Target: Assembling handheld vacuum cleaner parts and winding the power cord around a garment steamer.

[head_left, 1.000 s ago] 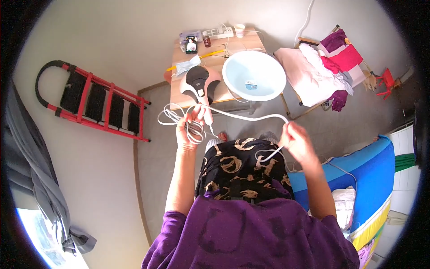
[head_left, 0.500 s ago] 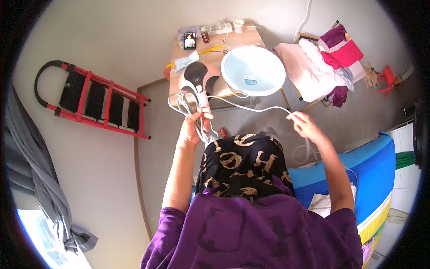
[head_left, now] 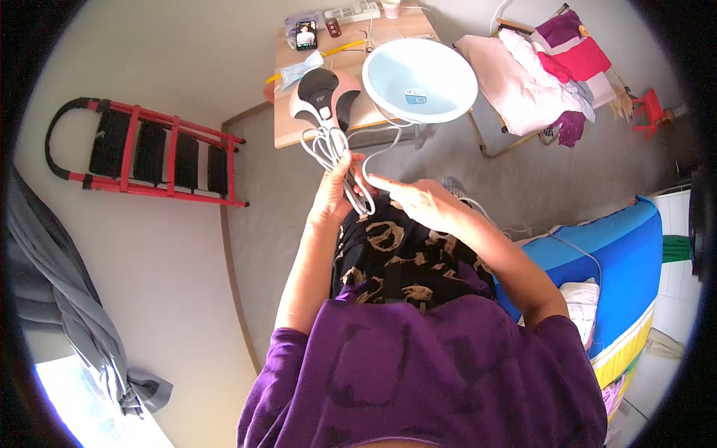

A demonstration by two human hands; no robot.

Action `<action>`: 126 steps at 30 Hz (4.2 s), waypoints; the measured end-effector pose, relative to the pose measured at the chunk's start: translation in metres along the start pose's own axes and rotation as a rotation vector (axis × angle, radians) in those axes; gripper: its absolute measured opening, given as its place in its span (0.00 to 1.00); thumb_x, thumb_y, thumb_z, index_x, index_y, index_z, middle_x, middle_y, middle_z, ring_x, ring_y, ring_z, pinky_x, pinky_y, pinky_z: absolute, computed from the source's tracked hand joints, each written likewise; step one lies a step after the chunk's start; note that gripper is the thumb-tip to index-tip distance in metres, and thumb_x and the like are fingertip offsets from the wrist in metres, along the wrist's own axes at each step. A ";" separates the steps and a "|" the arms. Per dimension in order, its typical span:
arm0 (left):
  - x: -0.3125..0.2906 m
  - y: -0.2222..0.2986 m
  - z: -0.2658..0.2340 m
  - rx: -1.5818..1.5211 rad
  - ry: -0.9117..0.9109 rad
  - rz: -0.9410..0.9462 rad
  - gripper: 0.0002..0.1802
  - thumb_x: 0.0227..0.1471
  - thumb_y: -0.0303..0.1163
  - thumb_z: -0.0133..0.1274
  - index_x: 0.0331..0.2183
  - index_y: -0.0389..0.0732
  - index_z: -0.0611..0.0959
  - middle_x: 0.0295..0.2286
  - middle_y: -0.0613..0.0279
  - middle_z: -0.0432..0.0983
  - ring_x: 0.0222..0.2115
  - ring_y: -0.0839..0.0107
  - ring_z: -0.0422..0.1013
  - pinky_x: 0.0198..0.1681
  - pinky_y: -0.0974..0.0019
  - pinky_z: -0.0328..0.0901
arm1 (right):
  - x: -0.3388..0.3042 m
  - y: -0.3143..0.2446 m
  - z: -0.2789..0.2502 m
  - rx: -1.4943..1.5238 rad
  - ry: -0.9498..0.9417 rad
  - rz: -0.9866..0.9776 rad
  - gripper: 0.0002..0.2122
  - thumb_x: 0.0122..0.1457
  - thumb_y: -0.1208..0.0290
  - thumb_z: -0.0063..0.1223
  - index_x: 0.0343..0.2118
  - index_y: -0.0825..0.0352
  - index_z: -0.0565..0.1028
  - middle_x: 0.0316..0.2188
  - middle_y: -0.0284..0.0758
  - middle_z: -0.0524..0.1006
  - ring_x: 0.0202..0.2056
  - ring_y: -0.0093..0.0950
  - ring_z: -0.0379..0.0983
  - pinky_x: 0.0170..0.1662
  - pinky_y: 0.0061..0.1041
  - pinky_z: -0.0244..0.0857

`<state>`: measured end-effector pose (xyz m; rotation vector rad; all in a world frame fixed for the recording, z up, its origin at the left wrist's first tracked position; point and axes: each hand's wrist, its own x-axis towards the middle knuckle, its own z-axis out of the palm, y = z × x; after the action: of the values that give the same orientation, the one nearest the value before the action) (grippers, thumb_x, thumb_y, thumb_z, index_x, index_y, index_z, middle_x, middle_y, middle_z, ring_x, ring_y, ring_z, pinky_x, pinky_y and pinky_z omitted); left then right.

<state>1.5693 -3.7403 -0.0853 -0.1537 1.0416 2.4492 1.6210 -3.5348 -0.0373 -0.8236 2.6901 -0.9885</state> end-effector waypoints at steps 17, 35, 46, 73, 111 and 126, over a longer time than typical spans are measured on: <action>-0.004 0.010 0.009 0.104 -0.004 -0.045 0.06 0.53 0.28 0.49 0.27 0.36 0.75 0.20 0.56 0.75 0.25 0.65 0.75 0.28 0.63 0.72 | 0.003 -0.014 -0.005 -0.103 -0.193 -0.028 0.24 0.53 0.78 0.43 0.53 0.50 0.67 0.20 0.43 0.73 0.21 0.37 0.72 0.25 0.35 0.64; -0.008 0.014 0.010 0.004 0.054 0.119 0.09 0.54 0.31 0.49 0.24 0.44 0.68 0.12 0.72 0.53 0.11 0.79 0.52 0.15 0.73 0.51 | -0.122 0.073 -0.038 1.180 0.360 0.491 0.09 0.59 0.65 0.45 0.32 0.67 0.72 0.28 0.34 0.75 0.30 0.23 0.72 0.35 0.24 0.65; -0.006 -0.012 0.017 0.224 0.097 0.103 0.09 0.52 0.30 0.52 0.25 0.40 0.70 0.13 0.66 0.65 0.11 0.77 0.57 0.16 0.71 0.57 | 0.021 0.020 -0.028 1.019 0.493 0.158 0.13 0.61 0.62 0.45 0.36 0.69 0.73 0.30 0.31 0.73 0.38 0.21 0.69 0.45 0.21 0.61; -0.001 0.000 0.040 0.312 0.059 0.042 0.08 0.48 0.31 0.56 0.29 0.36 0.77 0.23 0.58 0.77 0.14 0.75 0.68 0.18 0.73 0.66 | 0.060 0.042 0.040 1.007 0.615 0.217 0.19 0.62 0.51 0.41 0.37 0.66 0.65 0.30 0.33 0.69 0.32 0.23 0.66 0.38 0.23 0.62; -0.007 -0.004 0.027 0.271 0.107 0.017 0.11 0.44 0.29 0.58 0.34 0.38 0.79 0.28 0.63 0.78 0.22 0.80 0.68 0.24 0.76 0.63 | 0.047 0.009 -0.055 0.169 0.351 -0.057 0.11 0.52 0.68 0.57 0.21 0.68 0.71 0.15 0.35 0.71 0.16 0.24 0.67 0.22 0.24 0.61; -0.004 -0.030 0.022 0.179 0.058 -0.056 0.18 0.46 0.37 0.61 0.37 0.42 0.74 0.24 0.68 0.74 0.19 0.77 0.70 0.19 0.77 0.63 | 0.106 0.003 0.012 0.352 0.827 0.338 0.16 0.51 0.56 0.57 0.22 0.66 0.70 0.16 0.33 0.73 0.20 0.32 0.71 0.26 0.30 0.64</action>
<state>1.5879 -3.7085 -0.0885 -0.1942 1.2579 2.3002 1.5346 -3.5978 -0.0447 0.1682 2.9284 -1.9402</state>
